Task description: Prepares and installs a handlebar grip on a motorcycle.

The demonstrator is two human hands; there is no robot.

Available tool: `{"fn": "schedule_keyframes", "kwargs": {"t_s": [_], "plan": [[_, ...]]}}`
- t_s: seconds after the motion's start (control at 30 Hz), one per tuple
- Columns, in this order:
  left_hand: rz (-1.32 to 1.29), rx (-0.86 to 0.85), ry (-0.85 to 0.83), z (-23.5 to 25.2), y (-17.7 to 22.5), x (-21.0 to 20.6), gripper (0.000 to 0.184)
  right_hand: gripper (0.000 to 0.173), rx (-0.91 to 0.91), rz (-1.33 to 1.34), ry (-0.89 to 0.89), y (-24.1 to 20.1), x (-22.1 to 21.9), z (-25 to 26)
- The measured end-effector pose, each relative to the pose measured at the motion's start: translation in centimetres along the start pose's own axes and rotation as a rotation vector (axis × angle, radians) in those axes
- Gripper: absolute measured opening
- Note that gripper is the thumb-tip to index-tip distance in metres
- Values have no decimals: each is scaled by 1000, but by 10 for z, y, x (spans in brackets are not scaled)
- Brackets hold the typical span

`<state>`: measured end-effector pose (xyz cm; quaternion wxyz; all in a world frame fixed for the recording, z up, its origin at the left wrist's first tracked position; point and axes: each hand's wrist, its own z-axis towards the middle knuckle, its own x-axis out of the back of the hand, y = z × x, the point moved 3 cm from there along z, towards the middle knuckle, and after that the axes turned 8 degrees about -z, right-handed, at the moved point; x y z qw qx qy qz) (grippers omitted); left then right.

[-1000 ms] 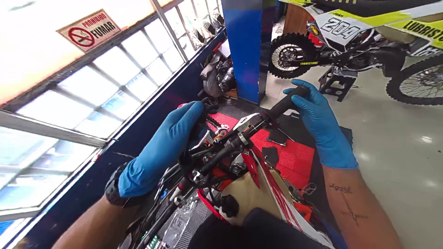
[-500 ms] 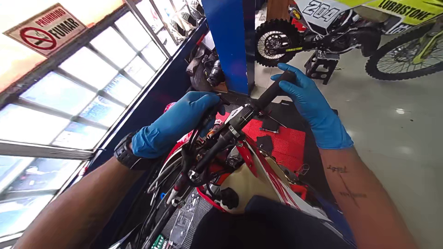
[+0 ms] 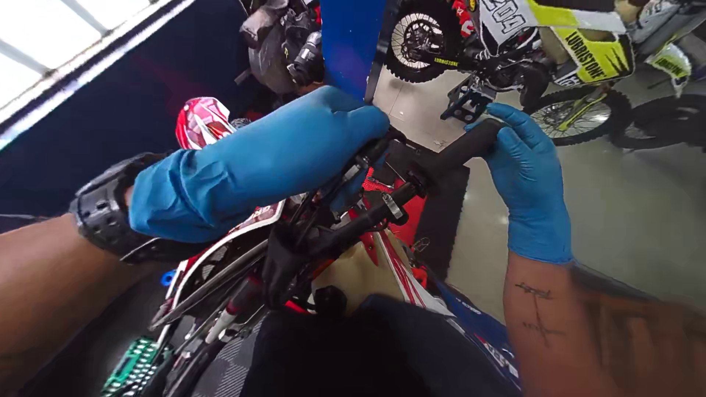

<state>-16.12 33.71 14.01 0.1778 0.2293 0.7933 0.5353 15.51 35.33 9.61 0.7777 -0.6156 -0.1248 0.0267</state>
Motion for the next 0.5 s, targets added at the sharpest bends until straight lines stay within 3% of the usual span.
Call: {"fn": "schedule_keyframes", "kwargs": {"t_s": [0.1,0.17,0.2,0.33,0.43,0.5], "plan": [[27,-34,43,-24,-12,-1,39,35,12,61,7,-1,-1,-4],[115,-244,191,-51,-41,-14,23,35,10,75,43,-1,-3,-5],[132,-306,188,-47,-47,-19,22,35,13,75,60,-2,-3,-4],[21,-221,-153,49,-20,-20,47,37,24,61,88,-2,4,-1],[24,-409,-184,74,-9,-23,40,39,16,39,79,-5,5,-1],[108,-637,-200,81,-2,-23,30,39,14,40,69,-8,3,-1]]}}
